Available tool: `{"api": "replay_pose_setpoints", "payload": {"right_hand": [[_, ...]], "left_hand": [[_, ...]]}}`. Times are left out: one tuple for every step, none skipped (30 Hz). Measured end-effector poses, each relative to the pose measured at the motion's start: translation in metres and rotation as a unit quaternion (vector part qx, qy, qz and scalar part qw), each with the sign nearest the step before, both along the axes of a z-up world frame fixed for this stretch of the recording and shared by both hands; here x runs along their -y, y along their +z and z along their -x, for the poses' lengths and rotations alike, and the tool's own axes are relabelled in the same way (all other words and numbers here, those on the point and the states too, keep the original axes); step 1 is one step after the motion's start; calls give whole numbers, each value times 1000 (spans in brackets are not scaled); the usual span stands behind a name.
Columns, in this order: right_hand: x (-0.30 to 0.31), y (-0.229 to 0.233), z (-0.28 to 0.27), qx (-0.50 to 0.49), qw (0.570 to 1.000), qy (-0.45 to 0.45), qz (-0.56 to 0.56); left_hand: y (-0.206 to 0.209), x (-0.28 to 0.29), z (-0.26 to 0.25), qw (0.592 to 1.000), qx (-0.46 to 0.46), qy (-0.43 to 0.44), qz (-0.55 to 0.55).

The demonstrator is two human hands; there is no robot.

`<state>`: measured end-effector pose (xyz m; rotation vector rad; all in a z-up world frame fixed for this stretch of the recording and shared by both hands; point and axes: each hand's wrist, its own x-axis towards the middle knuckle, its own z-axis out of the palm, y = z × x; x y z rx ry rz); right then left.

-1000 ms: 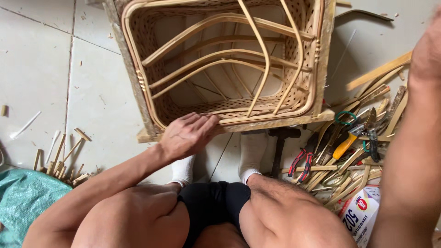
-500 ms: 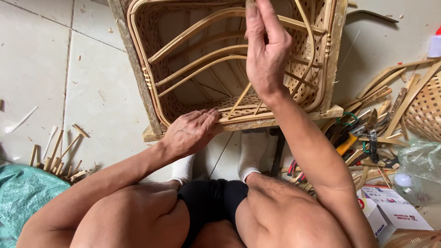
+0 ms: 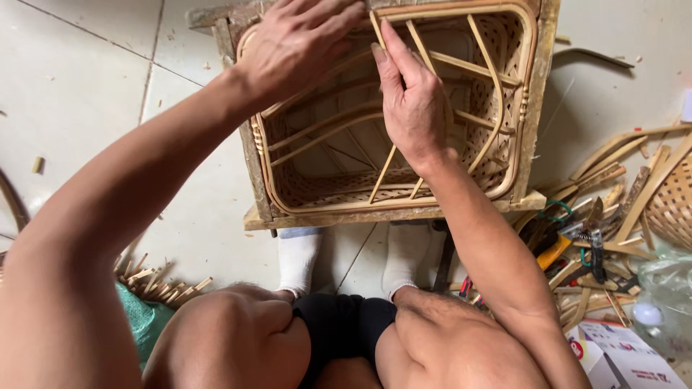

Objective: The person is weaving a rectangular basket using thin wooden strips. They insert strips into the frame, secure them with a hammer, and trim excess material with pliers. The person works on the floor surrounded by tools and materials.

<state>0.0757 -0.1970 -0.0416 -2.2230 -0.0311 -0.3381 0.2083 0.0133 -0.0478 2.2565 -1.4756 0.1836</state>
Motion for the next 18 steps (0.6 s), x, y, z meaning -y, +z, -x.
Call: {"api": "replay_pose_setpoints", "payload": {"right_hand": [[1, 3, 0, -34, 999, -8, -11], [1, 6, -2, -68, 997, -14, -24], [-2, 9, -1, -138, 989, -35, -28], [-9, 11, -1, -207, 976, -55, -34], [-10, 15, -2, -273, 958, -78, -32], [-11, 17, -2, -130, 989, -48, -44], [-9, 20, -5, 18, 999, -13, -49], [-5, 20, -8, 34, 998, -14, -44], [-4, 18, -6, 46, 998, -13, -44], [-3, 15, -3, -30, 999, -16, -43], [-6, 9, -3, -102, 993, -10, -50], [-7, 5, -1, -174, 983, -1, -59], [-8, 3, -2, -162, 986, -5, -46], [-9, 2, -3, -150, 988, -9, -33], [-14, 3, -3, -139, 990, -10, -23], [-17, 6, -1, -166, 986, 4, 7], [-17, 12, -2, -184, 982, 20, 32], [-9, 18, -1, -176, 984, 28, 26]], "left_hand": [[-9, 6, -7, 1000, 14, -25, -5], [-14, 7, -13, 998, 46, -29, -28], [-15, 5, -13, 996, 71, -39, -48], [-12, 1, -11, 992, 95, -48, -67], [-6, 0, -13, 996, -25, -62, -61], [4, -2, -12, 985, -144, -77, -56], [12, 3, -14, 995, -35, -83, -46], [20, 10, -15, 993, 73, -85, -31], [28, 9, -15, 994, 24, -105, -8], [30, 16, -14, 993, 11, -116, -2], [34, 15, -12, 993, -1, -120, -3], [34, 17, -10, 993, 23, -115, -18], [33, 19, -12, 992, 53, -105, -35], [32, 21, -12, 991, 68, -103, -46], [30, 19, -11, 990, 83, -99, -62], [29, 16, -10, 988, 97, -95, -78], [30, 15, -11, 991, 63, -89, -78], [30, 13, -10, 993, 30, -83, -78]]}}
